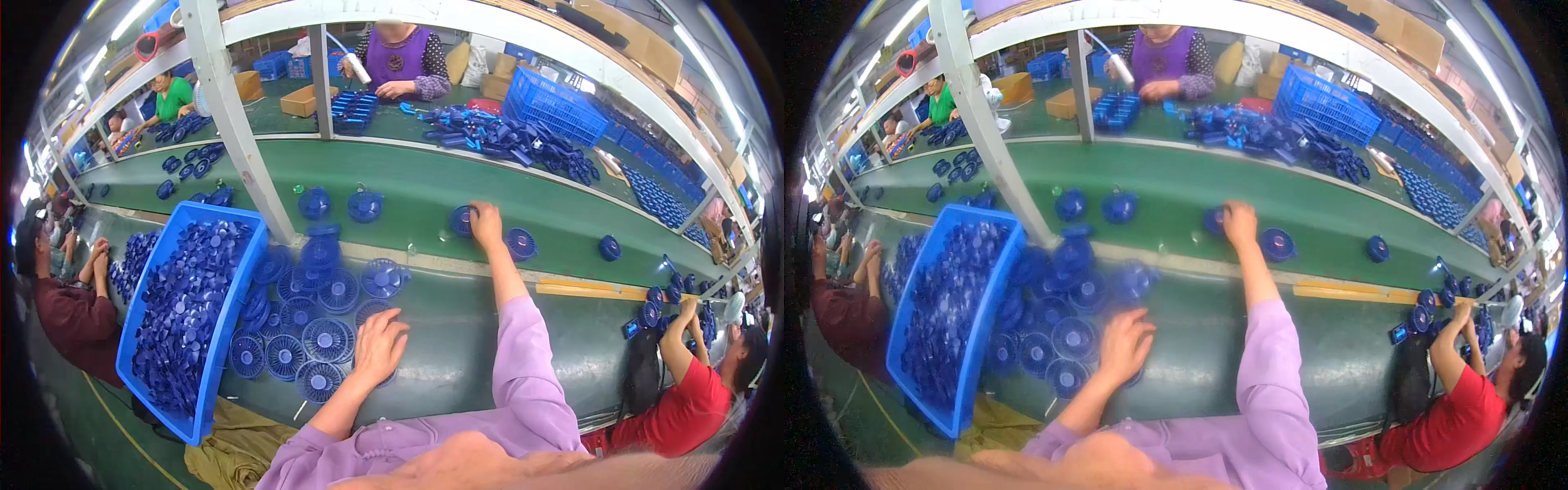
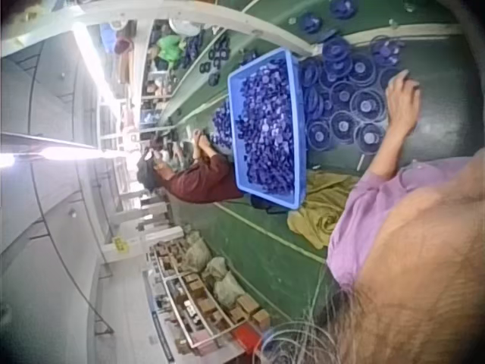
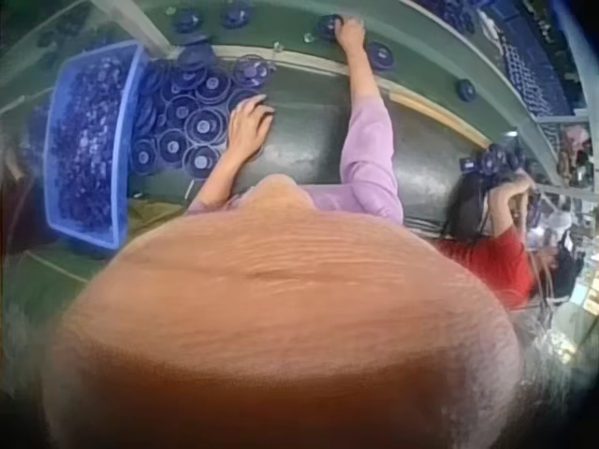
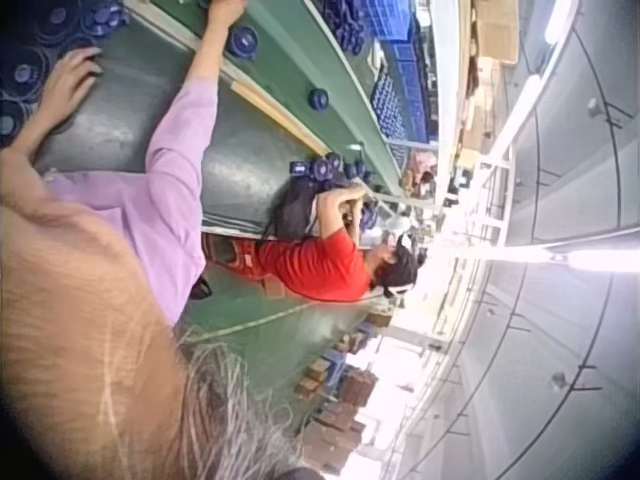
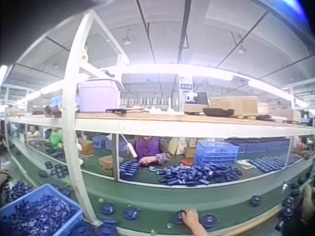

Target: The person assembles portable fans by fitting and pressing fan casing pieces together by hand, placing the assembled fans onto the conveyor belt.

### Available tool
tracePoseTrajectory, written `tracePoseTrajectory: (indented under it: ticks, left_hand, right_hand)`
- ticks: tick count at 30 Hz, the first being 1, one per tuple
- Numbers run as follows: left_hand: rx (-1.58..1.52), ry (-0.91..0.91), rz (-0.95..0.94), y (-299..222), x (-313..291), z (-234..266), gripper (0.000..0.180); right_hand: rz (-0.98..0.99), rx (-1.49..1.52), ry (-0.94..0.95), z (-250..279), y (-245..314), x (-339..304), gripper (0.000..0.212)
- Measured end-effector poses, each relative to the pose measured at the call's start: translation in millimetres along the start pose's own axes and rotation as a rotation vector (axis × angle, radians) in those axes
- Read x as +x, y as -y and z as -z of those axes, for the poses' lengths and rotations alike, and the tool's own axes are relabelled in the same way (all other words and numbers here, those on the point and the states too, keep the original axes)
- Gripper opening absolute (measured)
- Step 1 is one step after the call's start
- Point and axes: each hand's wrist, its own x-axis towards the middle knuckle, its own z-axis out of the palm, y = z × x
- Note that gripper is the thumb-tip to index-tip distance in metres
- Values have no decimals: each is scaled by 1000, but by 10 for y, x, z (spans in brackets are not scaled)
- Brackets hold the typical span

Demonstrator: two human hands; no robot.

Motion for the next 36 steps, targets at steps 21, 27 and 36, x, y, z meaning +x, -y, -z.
tracePoseTrajectory:
  ticks: [21,27,36]
  left_hand:
    - [-171,79,10,-92,195,167,25]
    - [-273,69,-69,-108,197,-32,20]
    - [-375,46,-83,-228,49,48,23]
  right_hand:
    - [77,-26,-49,192,-552,25,37]
    - [86,47,158,319,-879,-136,65]
    - [-19,363,259,290,-609,-218,62]
